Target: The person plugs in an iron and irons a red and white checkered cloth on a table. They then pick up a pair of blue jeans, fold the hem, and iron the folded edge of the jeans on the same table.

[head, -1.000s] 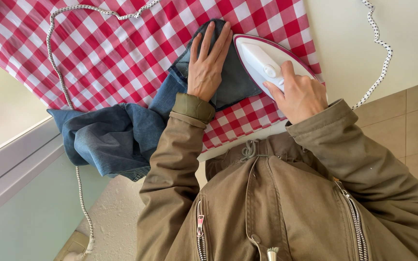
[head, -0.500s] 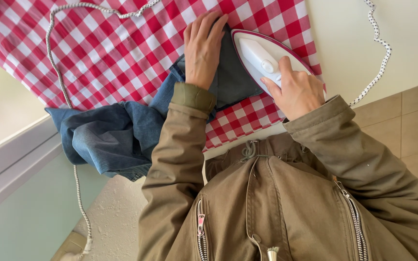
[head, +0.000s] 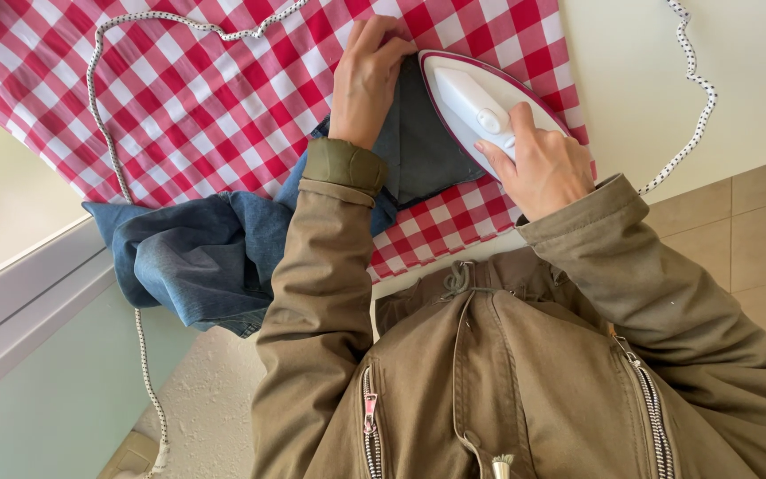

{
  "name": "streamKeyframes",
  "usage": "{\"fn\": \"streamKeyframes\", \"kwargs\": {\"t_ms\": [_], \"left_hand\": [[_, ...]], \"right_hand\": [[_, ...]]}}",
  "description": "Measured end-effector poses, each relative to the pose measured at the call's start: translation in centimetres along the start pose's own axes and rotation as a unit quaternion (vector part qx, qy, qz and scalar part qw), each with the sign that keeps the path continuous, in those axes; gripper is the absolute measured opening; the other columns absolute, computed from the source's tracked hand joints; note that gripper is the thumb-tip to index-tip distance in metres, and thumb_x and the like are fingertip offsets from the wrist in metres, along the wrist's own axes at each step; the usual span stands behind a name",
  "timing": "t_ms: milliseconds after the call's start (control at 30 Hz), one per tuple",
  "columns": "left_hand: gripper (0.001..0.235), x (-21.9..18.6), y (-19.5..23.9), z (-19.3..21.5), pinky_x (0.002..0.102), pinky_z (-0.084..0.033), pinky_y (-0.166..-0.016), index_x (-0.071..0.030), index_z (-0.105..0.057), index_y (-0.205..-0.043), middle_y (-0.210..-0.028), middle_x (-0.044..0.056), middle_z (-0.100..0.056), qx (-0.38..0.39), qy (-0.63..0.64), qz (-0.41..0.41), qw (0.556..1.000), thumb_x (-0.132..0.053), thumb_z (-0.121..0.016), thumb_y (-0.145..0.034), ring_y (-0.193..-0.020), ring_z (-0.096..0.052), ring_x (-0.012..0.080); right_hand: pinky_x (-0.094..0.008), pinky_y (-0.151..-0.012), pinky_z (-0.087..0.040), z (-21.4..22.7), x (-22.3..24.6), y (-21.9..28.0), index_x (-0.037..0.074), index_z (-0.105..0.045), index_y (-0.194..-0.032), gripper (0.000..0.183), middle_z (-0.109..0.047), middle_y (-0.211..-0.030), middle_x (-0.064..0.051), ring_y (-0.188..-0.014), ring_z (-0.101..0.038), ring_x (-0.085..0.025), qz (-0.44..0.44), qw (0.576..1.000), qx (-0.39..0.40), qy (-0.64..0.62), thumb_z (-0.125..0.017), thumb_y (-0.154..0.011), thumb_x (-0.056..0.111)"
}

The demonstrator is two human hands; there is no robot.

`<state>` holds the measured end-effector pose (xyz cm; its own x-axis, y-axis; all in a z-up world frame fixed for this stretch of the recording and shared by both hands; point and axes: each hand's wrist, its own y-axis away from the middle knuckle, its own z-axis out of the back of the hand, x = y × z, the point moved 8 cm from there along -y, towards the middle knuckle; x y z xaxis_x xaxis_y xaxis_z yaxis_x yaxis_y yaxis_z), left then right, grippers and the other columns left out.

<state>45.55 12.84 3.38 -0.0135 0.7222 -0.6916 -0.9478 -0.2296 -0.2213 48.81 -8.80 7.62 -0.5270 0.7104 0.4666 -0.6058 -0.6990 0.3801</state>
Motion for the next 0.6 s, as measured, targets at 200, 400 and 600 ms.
{"fn": "streamKeyframes", "kwargs": {"t_ms": [200,400,600], "left_hand": [[0.020,1.3,-0.2,-0.1,0.042,-0.058,-0.083,-0.003,-0.071,-0.108,-0.105,0.008,-0.064,-0.008,0.062,0.064,0.996,0.005,-0.074,-0.090,-0.100,-0.065,0.0295],[0.011,2.5,0.5,-0.6,0.040,-0.059,-0.078,-0.006,-0.071,-0.102,-0.101,0.006,-0.066,-0.025,0.066,0.106,0.992,0.001,-0.073,-0.094,-0.091,-0.069,0.0283],[0.010,2.2,1.1,-0.7,0.037,-0.061,-0.078,-0.008,-0.068,-0.103,-0.103,0.005,-0.065,-0.049,0.023,0.065,0.996,0.000,-0.068,-0.097,-0.094,-0.070,0.0265]], "right_hand": [[-0.046,-0.048,-0.059,0.8,1.4,-0.9,-0.003,-0.054,-0.114,0.043,-0.070,-0.070,-0.026,-0.057,-0.072,-0.036,-0.008,1.000,0.001,0.030,-0.068,-0.107,0.037],[-0.044,-0.045,-0.058,-0.2,0.7,-1.0,-0.007,-0.054,-0.121,0.048,-0.069,-0.070,-0.027,-0.054,-0.072,-0.033,-0.004,0.999,0.025,0.025,-0.067,-0.107,0.037],[-0.045,-0.048,-0.059,-0.3,0.7,-1.2,-0.007,-0.053,-0.119,0.048,-0.069,-0.070,-0.027,-0.056,-0.073,-0.035,-0.002,1.000,0.026,0.018,-0.067,-0.107,0.038]]}}
